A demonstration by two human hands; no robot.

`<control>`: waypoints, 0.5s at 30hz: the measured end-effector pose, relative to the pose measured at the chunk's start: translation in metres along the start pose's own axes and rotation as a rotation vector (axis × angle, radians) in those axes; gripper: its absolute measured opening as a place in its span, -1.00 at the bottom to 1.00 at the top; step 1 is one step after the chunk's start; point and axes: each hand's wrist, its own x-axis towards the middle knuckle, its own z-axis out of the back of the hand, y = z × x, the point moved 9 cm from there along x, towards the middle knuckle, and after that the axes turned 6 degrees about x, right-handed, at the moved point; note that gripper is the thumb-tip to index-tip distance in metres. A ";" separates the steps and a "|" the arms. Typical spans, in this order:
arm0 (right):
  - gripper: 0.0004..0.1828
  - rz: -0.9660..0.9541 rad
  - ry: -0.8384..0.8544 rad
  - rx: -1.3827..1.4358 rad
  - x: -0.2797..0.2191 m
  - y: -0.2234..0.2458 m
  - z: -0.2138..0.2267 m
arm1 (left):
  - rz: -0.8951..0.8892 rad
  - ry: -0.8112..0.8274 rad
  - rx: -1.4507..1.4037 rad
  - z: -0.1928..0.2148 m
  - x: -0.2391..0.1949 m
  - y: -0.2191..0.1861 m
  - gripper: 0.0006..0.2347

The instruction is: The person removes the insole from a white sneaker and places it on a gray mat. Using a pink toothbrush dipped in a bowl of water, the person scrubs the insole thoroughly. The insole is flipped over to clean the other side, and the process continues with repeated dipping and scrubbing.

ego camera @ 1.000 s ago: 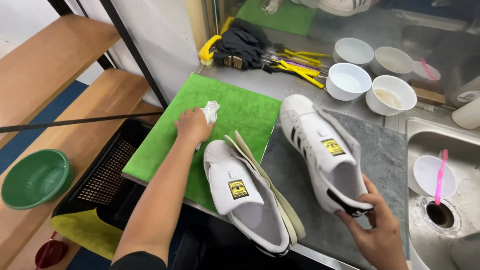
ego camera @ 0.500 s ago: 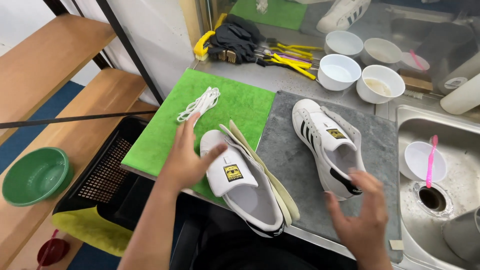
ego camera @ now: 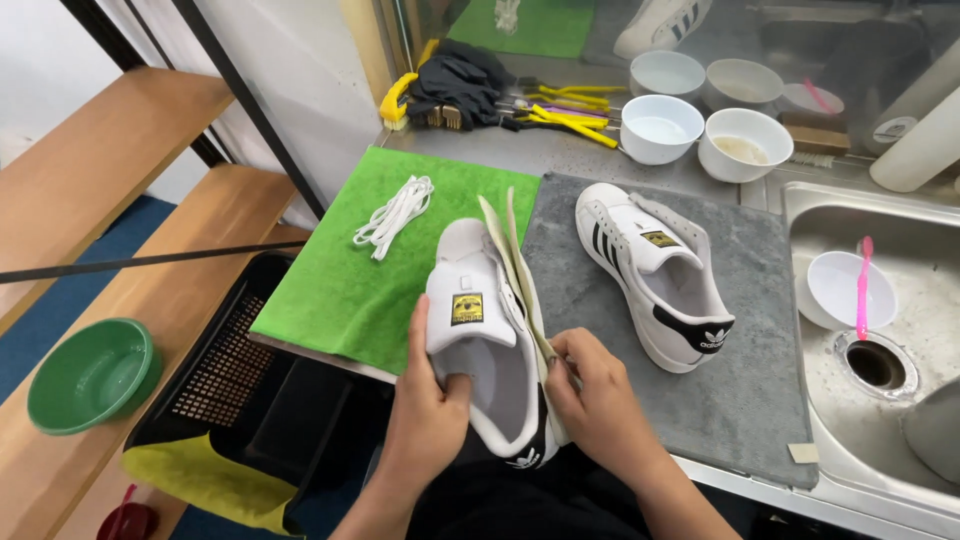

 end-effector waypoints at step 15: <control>-0.95 0.273 -0.226 -0.689 0.100 -0.009 0.019 | -0.233 -0.051 0.340 0.030 0.127 -0.038 -0.32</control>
